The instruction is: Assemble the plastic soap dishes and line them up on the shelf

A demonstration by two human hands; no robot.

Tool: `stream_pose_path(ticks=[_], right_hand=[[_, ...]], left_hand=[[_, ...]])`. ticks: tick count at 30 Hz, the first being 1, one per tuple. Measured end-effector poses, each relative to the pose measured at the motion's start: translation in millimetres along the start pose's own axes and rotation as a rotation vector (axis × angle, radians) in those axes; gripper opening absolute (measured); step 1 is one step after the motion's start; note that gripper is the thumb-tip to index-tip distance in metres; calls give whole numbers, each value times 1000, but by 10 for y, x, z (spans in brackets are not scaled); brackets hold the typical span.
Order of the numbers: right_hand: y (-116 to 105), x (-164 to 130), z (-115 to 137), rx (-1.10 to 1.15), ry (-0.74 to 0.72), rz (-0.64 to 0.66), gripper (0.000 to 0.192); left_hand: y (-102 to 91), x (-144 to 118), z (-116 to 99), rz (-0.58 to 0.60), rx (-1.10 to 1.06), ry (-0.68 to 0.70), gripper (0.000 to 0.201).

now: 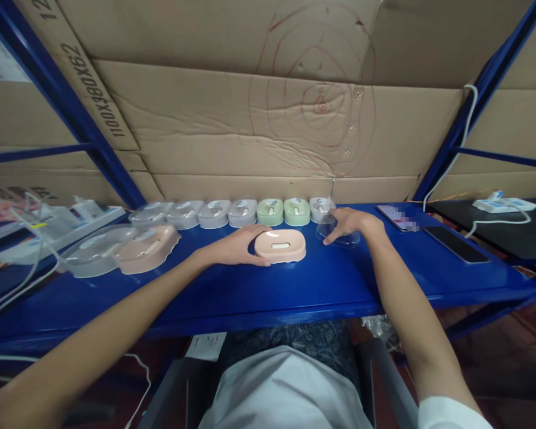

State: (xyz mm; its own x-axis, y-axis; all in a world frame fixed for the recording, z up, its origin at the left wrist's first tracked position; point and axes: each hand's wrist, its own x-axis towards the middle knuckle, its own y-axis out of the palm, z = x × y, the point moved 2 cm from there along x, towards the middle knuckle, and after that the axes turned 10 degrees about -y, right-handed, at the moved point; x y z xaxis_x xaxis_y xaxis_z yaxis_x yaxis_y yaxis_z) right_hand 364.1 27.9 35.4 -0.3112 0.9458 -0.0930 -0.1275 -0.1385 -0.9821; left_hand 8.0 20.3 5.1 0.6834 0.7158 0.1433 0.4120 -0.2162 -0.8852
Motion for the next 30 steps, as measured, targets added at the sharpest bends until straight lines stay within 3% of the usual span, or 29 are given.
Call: stream_pose_path(ticks=[5, 15, 20, 24, 27, 30], right_hand=[[67, 73, -34, -26, 32, 50, 90], [62, 82, -42, 43, -117, -117, 77], [-26, 11, 260, 88, -283, -171, 79], [-55, -18, 546, 148, -411, -302, 80], [-5, 2, 751, 227, -572, -412, 74], [95, 41, 934, 282, -723, -437, 64]], left_hand=[[8, -2, 7, 3, -7, -1, 84], [38, 13, 77, -23, -45, -5, 93], [40, 11, 59, -33, -64, 4, 87], [48, 10, 48, -47, -64, -19, 95], [70, 13, 36, -56, -69, -64, 102], [105, 20, 7, -59, -133, -47, 100]])
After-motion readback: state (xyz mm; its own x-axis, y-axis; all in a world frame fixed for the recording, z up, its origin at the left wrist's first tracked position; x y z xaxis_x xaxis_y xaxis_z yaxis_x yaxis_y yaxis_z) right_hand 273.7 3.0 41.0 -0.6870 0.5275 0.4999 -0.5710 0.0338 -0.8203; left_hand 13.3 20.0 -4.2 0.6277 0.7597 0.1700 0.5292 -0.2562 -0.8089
